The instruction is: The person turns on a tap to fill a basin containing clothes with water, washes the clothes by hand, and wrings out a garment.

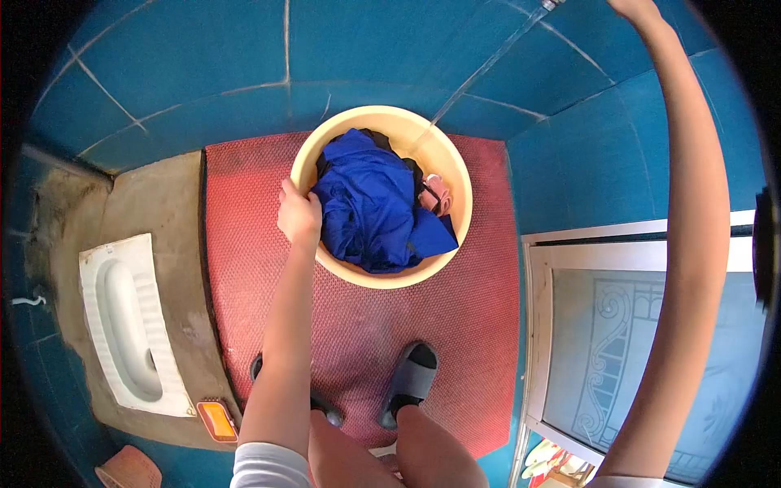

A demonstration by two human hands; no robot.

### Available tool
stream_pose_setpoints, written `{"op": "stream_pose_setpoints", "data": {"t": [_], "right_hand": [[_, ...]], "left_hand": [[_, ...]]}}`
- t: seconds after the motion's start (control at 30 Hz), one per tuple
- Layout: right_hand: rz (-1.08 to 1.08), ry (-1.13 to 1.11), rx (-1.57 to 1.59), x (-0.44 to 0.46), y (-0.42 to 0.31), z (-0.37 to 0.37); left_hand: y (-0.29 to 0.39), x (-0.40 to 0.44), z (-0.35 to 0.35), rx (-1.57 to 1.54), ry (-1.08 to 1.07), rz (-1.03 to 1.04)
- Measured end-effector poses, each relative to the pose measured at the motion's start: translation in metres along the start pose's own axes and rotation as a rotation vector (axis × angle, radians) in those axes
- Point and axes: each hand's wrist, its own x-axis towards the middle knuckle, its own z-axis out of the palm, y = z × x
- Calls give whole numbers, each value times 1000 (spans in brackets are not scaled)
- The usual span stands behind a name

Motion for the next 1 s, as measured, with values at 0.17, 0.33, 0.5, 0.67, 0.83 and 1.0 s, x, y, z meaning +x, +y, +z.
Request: {"op": "stream_pose_setpoints", "data": {"t": [0.17,0.33,0.5,0.67,0.83,1.0], "right_hand": [[-69,1,-17,3,3,1],[-47,-9,-8,2,-3,-3],[4,-9,-13,2,-6,-2],[-52,-4,-21,11,1,4],[18,-1,-16,9,-7,1],[-44,-5,-46,19,-3,6]], "left_hand": [[0,1,-2,11,-44,-36],[-10,5,5,-31,-61,-71],[-18,-3,8,-147,-8,-55],[-19,-7,0,-199,-46,-108],[-14,-9,-9,-173,-74,-110],[-13,-5,-12,-200,-136,-159]]}}
